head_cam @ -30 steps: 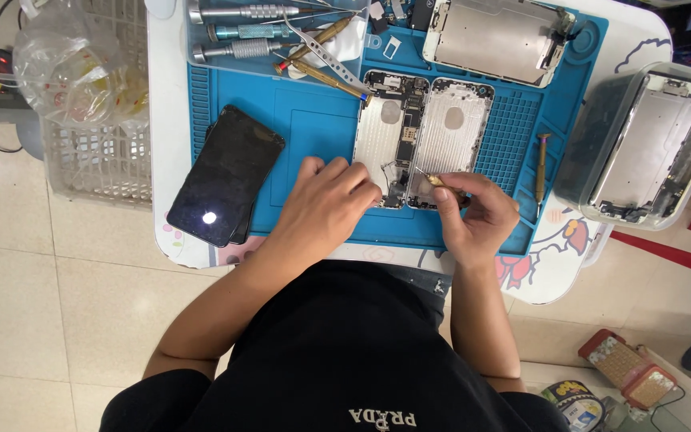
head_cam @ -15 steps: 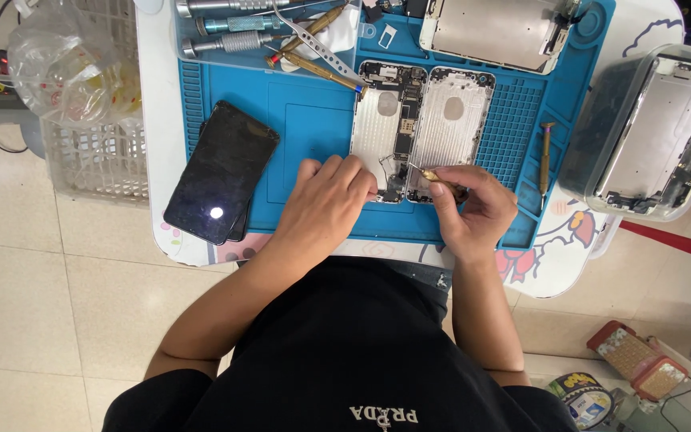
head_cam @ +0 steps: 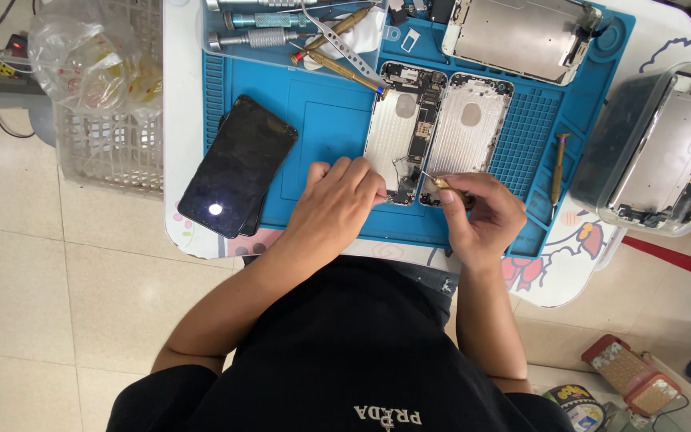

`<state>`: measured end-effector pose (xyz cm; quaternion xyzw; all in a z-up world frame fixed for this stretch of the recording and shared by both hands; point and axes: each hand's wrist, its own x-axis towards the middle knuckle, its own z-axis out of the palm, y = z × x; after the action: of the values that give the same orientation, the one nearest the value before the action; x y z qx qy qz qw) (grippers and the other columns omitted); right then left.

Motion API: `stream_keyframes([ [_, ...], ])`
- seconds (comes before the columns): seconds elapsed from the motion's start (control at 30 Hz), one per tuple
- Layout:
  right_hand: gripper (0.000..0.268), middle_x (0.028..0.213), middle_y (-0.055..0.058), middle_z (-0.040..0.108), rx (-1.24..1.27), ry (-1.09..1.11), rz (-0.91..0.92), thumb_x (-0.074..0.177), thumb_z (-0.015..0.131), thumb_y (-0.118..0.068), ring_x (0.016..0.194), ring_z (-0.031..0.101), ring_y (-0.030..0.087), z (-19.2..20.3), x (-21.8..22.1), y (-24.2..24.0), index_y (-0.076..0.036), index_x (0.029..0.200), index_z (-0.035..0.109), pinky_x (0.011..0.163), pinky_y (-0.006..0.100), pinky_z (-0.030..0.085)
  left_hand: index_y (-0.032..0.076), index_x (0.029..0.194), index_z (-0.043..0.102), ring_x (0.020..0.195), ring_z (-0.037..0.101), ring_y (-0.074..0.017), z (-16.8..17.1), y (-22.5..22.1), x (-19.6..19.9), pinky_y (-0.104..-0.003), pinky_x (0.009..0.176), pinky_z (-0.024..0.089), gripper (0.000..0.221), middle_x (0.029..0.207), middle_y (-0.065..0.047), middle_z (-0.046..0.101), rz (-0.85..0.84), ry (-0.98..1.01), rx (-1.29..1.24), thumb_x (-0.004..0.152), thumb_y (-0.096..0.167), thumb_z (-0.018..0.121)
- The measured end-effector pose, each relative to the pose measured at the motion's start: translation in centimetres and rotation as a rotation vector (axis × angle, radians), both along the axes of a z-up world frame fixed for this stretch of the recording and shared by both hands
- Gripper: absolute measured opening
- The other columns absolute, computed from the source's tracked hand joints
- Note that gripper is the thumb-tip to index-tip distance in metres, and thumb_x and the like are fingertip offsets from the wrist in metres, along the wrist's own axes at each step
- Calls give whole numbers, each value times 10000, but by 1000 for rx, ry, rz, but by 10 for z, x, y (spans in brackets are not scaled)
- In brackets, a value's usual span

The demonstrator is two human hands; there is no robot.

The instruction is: Repairing a mobile phone by manipulating internal components with precision tools on a dedicated workbench.

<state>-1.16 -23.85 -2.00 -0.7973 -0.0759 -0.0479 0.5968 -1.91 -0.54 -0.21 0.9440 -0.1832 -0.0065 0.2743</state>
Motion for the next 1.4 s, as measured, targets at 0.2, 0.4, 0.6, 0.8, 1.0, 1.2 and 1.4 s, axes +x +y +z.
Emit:
stream_keyframes([
  [0.2, 128, 1056, 139, 732, 75, 27, 21, 962, 740, 64, 989, 714, 174, -2, -2, 1, 46, 1074, 683, 822, 252, 575, 103, 978, 641, 921, 563, -186, 0, 22, 9, -381, 849, 350, 122, 957, -6, 566, 39, 27, -102, 936, 183, 723],
  [0.4, 129, 1048, 139, 737, 60, 35, 29, 956, 743, 60, 970, 717, 167, -1, -2, 2, 42, 1068, 683, 827, 255, 577, 108, 979, 644, 927, 564, -215, 16, 52, 26, -402, 832, 326, 138, 953, -30, 560, 208, -37, -29, 964, 183, 759],
  [0.6, 121, 1051, 139, 738, 60, 40, 31, 963, 746, 48, 969, 717, 161, -3, -2, 1, 40, 1068, 686, 856, 265, 583, 106, 919, 643, 917, 549, -216, 8, 47, 30, -419, 848, 321, 146, 932, -32, 542, 270, -124, 119, 938, 169, 773],
  [0.8, 121, 1049, 138, 740, 57, 34, 33, 961, 757, 38, 968, 717, 163, -3, -1, 1, 40, 1058, 684, 830, 251, 574, 108, 892, 663, 909, 541, -201, 12, 51, 32, -420, 845, 317, 145, 916, -16, 540, 255, -101, 169, 948, 175, 779],
  [1.0, 120, 1042, 144, 743, 54, 20, 54, 959, 758, 40, 969, 726, 170, -3, 1, 2, 42, 1051, 682, 855, 267, 581, 131, 965, 695, 926, 534, -196, 13, 56, 44, -408, 862, 308, 111, 962, -11, 564, 215, -191, 68, 958, 187, 790],
  [1.2, 121, 1041, 143, 742, 48, 15, 64, 952, 759, 47, 966, 727, 175, -3, 0, 1, 39, 1045, 683, 836, 256, 581, 144, 906, 698, 897, 531, -174, 2, 55, 52, -398, 846, 307, 96, 905, 17, 557, 189, -150, 129, 934, 149, 789],
  [1.4, 127, 1048, 143, 742, 36, 13, 79, 943, 765, 45, 970, 730, 180, -2, 0, 3, 37, 1044, 688, 864, 271, 586, 133, 865, 688, 913, 533, -173, -2, 52, 50, -387, 847, 313, 126, 900, 10, 550, 204, -180, 213, 941, 176, 779],
])
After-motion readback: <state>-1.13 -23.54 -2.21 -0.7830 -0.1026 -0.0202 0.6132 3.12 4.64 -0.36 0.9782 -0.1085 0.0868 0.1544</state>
